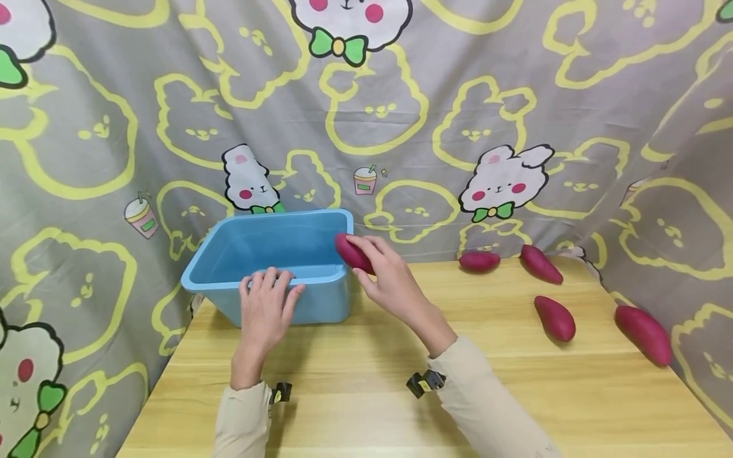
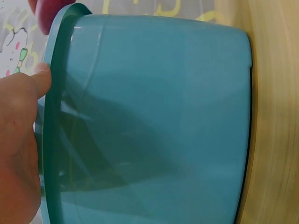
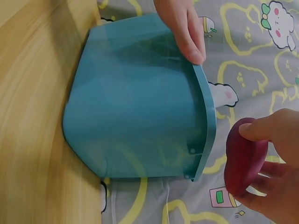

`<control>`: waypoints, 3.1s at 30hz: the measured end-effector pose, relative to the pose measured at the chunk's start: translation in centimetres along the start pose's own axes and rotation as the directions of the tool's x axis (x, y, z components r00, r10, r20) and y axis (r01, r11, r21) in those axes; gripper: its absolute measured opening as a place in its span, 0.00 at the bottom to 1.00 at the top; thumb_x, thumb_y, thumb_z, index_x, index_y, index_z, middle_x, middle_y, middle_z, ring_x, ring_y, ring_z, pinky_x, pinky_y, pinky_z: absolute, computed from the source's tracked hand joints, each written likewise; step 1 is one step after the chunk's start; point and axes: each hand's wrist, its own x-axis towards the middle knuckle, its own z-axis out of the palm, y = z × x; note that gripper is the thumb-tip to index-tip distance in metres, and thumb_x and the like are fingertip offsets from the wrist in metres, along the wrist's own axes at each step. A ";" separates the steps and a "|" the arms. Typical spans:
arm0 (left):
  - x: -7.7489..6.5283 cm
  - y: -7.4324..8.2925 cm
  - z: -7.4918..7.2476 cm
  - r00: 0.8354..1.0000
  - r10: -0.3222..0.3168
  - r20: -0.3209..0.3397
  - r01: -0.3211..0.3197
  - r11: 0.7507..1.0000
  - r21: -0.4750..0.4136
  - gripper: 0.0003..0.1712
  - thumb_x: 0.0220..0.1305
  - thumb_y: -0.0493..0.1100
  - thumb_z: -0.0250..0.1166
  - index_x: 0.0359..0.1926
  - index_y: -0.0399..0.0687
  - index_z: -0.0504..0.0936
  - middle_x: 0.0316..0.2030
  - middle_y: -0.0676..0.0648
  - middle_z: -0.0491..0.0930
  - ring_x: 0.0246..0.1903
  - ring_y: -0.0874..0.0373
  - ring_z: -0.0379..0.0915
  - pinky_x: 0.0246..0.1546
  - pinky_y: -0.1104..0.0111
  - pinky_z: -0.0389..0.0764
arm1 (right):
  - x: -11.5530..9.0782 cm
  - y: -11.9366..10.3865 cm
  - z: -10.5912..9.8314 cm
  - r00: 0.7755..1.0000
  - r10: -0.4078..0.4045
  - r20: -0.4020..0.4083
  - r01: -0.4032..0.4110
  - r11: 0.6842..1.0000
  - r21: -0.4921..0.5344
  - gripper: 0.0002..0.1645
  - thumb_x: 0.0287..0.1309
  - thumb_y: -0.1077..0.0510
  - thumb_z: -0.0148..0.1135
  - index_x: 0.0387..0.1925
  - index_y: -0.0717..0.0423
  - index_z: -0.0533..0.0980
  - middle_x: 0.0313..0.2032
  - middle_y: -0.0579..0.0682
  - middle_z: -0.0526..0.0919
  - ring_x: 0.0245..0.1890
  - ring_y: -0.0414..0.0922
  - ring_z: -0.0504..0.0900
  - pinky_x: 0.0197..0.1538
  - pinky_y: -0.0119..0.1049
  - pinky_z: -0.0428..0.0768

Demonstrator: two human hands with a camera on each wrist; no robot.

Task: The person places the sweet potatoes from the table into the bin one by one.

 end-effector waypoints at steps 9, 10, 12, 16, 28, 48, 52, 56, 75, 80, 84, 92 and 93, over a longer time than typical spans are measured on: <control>0.0 0.0 0.4 1.000 -0.012 0.012 0.012 1.000 -0.009 0.16 0.76 0.54 0.59 0.44 0.45 0.79 0.43 0.41 0.75 0.49 0.38 0.67 0.61 0.37 0.55 | 0.8 -0.5 0.9 1.000 -0.006 0.011 0.006 1.000 0.021 0.33 0.62 0.60 0.73 0.68 0.53 0.74 0.63 0.52 0.77 0.59 0.49 0.77 0.56 0.46 0.82; 0.0 -0.1 0.4 1.000 -0.011 0.014 0.011 1.000 -0.006 0.17 0.76 0.55 0.59 0.44 0.45 0.79 0.44 0.40 0.75 0.49 0.38 0.67 0.61 0.37 0.55 | 1.0 -0.6 1.0 1.000 -0.008 0.009 0.008 1.000 0.018 0.33 0.62 0.60 0.73 0.67 0.53 0.74 0.62 0.52 0.77 0.59 0.49 0.77 0.57 0.45 0.82; 0.0 -0.1 0.4 1.000 -0.010 0.016 0.010 1.000 -0.003 0.17 0.76 0.55 0.59 0.44 0.45 0.79 0.44 0.40 0.75 0.49 0.38 0.67 0.61 0.37 0.55 | 1.2 -0.7 1.3 1.000 -0.018 0.007 0.018 1.000 0.014 0.32 0.62 0.60 0.73 0.66 0.53 0.75 0.62 0.53 0.78 0.58 0.49 0.78 0.57 0.44 0.81; 0.0 -0.2 0.5 1.000 -0.005 0.007 0.005 1.000 -0.005 0.17 0.76 0.55 0.59 0.43 0.45 0.79 0.44 0.40 0.75 0.49 0.38 0.67 0.60 0.37 0.55 | 1.8 -0.9 1.8 0.999 -0.046 0.003 0.046 0.999 0.015 0.30 0.63 0.59 0.72 0.65 0.53 0.76 0.60 0.52 0.79 0.57 0.48 0.80 0.57 0.42 0.81; 0.2 -0.1 0.4 1.000 0.007 -0.009 -0.007 1.000 0.003 0.17 0.74 0.53 0.62 0.44 0.43 0.80 0.43 0.39 0.76 0.48 0.37 0.68 0.59 0.37 0.56 | 3.2 -1.5 2.9 0.997 -0.066 0.042 0.067 0.998 -0.018 0.28 0.67 0.61 0.67 0.66 0.57 0.74 0.60 0.56 0.78 0.57 0.52 0.79 0.59 0.43 0.80; 0.0 -0.2 0.4 0.999 0.017 -0.029 -0.017 1.000 -0.006 0.16 0.75 0.53 0.60 0.44 0.43 0.80 0.44 0.39 0.76 0.48 0.36 0.68 0.59 0.37 0.56 | 3.8 -2.1 4.5 0.990 -0.014 0.140 0.019 0.999 -0.033 0.29 0.64 0.59 0.72 0.64 0.58 0.76 0.59 0.55 0.80 0.58 0.51 0.81 0.59 0.43 0.80; 0.0 -0.3 0.3 1.000 0.017 -0.023 -0.017 1.000 -0.003 0.16 0.74 0.53 0.61 0.44 0.44 0.80 0.44 0.39 0.76 0.48 0.37 0.68 0.59 0.37 0.56 | 3.8 -2.1 4.7 0.990 -0.011 0.141 0.015 0.999 -0.030 0.27 0.64 0.59 0.71 0.63 0.58 0.77 0.58 0.55 0.81 0.56 0.50 0.82 0.57 0.43 0.81; -0.1 -0.4 0.2 1.000 0.009 -0.014 -0.009 1.000 0.000 0.16 0.74 0.53 0.62 0.44 0.44 0.81 0.43 0.40 0.77 0.48 0.37 0.68 0.59 0.38 0.56 | 3.7 -2.1 5.0 0.989 -0.018 0.149 0.022 0.999 -0.027 0.24 0.64 0.59 0.71 0.60 0.59 0.79 0.56 0.55 0.82 0.54 0.50 0.82 0.55 0.41 0.82; 0.0 -0.5 0.3 0.999 0.028 -0.032 -0.028 1.000 -0.008 0.16 0.73 0.53 0.63 0.45 0.44 0.81 0.43 0.39 0.77 0.48 0.36 0.68 0.59 0.38 0.57 | 2.3 -1.9 3.9 0.993 -0.085 0.076 0.087 0.996 -0.013 0.18 0.64 0.64 0.70 0.55 0.58 0.82 0.54 0.53 0.83 0.58 0.49 0.81 0.58 0.38 0.79; -0.1 -0.5 0.3 0.999 0.021 -0.027 -0.021 1.000 -0.010 0.16 0.73 0.53 0.63 0.45 0.44 0.81 0.43 0.39 0.77 0.49 0.36 0.68 0.59 0.37 0.56 | 1.1 -1.7 2.7 0.995 -0.085 0.042 0.085 0.996 0.000 0.18 0.63 0.65 0.70 0.55 0.57 0.82 0.54 0.51 0.83 0.59 0.47 0.81 0.60 0.37 0.78; -0.2 -0.4 0.3 1.000 0.014 -0.024 -0.014 1.000 -0.015 0.16 0.74 0.53 0.62 0.45 0.45 0.81 0.43 0.41 0.77 0.49 0.37 0.68 0.59 0.38 0.56 | 0.0 -1.2 2.0 0.997 -0.083 0.010 0.083 0.996 0.015 0.19 0.63 0.65 0.71 0.55 0.58 0.82 0.55 0.50 0.83 0.59 0.45 0.80 0.61 0.36 0.77; -0.4 -0.5 0.4 0.999 0.027 -0.032 -0.028 0.999 -0.025 0.14 0.74 0.53 0.62 0.44 0.46 0.80 0.43 0.42 0.76 0.49 0.37 0.68 0.59 0.38 0.56 | -2.9 0.0 1.0 0.998 -0.065 -0.020 0.066 0.996 0.059 0.21 0.63 0.65 0.70 0.57 0.59 0.81 0.57 0.50 0.82 0.60 0.44 0.80 0.63 0.39 0.76; -0.3 -0.5 0.4 0.999 0.028 -0.034 -0.029 0.999 -0.026 0.14 0.74 0.53 0.62 0.44 0.46 0.80 0.42 0.41 0.76 0.49 0.37 0.68 0.59 0.38 0.56 | -3.1 0.2 0.9 0.998 -0.065 -0.027 0.067 0.996 0.059 0.21 0.63 0.65 0.70 0.57 0.59 0.81 0.57 0.50 0.82 0.60 0.44 0.80 0.63 0.39 0.76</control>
